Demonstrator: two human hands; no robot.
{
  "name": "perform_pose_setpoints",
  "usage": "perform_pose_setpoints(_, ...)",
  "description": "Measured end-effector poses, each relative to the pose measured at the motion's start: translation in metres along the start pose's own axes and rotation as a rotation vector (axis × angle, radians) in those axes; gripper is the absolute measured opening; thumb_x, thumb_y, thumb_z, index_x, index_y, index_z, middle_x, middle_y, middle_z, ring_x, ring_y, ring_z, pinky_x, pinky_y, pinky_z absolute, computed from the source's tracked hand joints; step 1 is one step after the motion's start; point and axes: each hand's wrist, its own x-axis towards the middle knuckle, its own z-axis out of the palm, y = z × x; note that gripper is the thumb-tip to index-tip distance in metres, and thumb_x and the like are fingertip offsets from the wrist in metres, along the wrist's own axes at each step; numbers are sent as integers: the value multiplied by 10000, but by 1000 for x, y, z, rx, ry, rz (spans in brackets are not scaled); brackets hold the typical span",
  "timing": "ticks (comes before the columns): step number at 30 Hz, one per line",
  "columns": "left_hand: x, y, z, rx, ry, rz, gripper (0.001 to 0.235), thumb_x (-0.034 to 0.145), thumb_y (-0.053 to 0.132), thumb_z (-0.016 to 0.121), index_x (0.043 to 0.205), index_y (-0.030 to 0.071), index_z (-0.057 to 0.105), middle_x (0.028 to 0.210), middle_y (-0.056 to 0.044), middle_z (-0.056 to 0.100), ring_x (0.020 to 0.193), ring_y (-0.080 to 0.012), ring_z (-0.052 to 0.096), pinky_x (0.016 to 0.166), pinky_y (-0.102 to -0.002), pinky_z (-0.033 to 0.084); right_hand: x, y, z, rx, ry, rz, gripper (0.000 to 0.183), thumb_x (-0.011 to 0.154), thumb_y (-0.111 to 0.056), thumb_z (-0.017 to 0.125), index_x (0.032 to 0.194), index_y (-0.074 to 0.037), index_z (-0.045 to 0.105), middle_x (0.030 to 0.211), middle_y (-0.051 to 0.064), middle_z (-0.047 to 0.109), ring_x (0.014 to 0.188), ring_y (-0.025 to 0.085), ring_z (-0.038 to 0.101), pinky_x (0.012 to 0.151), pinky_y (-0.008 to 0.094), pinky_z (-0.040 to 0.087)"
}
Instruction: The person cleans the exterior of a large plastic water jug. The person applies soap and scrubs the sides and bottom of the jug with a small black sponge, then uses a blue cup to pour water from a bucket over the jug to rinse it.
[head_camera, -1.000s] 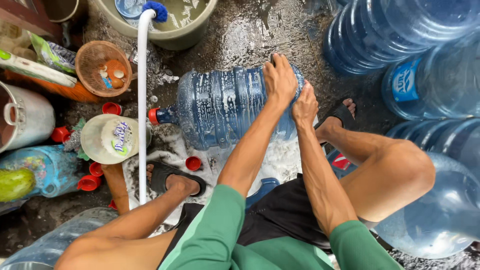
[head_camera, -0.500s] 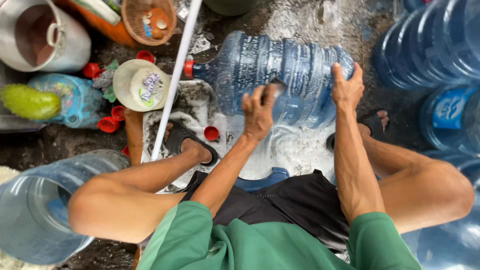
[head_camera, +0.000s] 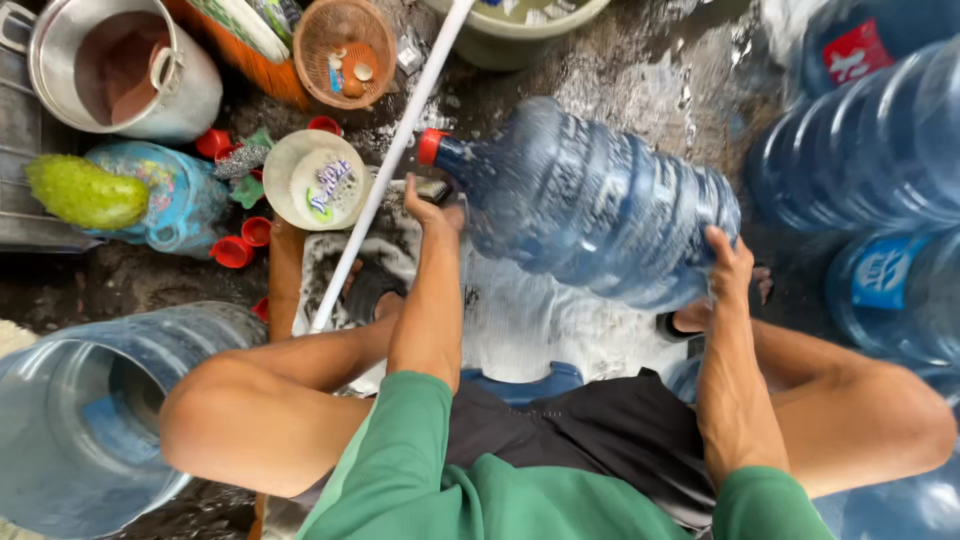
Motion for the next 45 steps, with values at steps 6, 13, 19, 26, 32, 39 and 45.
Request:
perform_pose_setpoints(6,-64,-26,39,2,-248,40,344,658,360,701,895,135,594,829,-99,632,735,-280,642,721,-442,527,-53,-53,33,409,293,518,580,624,-540,810,1017,-135,679,976,67,631,892,175,596,848,330,469)
perform_pose_setpoints(13,-202,-65,115,447,-598,470,382,756,167,726,1083,5,616,990,-141,621,853,-167,585,749,-346,508,-59,-110,127,632,361,366,321,795,-423,565,887,-123,632,904,92,524,882,208,480,855,403,392)
perform_pose_setpoints(19,-273,-73,120,1013,-1166,617,366,870,495,498,912,137,564,750,17,604,605,-109,528,560,-268,439,-61,-144,141,845,300,398,352,845,-401,434,960,-126,622,972,85,598,924,220,554,860,386,443)
perform_pose_setpoints(26,-260,-68,136,1397,-822,828,918,750,720,444,1383,147,107,1096,-100,644,803,-177,754,479,-238,619,-52,-195,91,641,220,-60,765,895,-524,395,1434,-8,226,1516,199,215,1413,303,229,1135,478,254)
perform_pose_setpoints(32,-255,-46,121,1969,-673,1364,793,839,743,152,1302,154,412,1040,-124,530,901,-236,446,705,-375,426,-39,-303,70,98,-405,-804,724,784,-358,787,1292,26,444,1280,187,520,1183,288,494,999,394,396)
perform_pose_setpoints(39,-260,-45,53,2034,-740,1933,662,977,584,136,1429,146,341,1136,-91,452,879,-175,414,706,-281,394,-6,-299,94,38,-368,-1063,485,888,-475,618,1050,-18,610,964,119,621,881,254,594,811,395,463)
perform_pose_setpoints(45,-210,-23,93,1887,-744,1611,444,996,453,470,1372,219,440,1178,-132,471,1021,-256,482,708,-324,564,-44,-299,103,-76,72,-907,425,780,-391,752,947,-9,669,956,147,691,922,311,628,892,442,426)
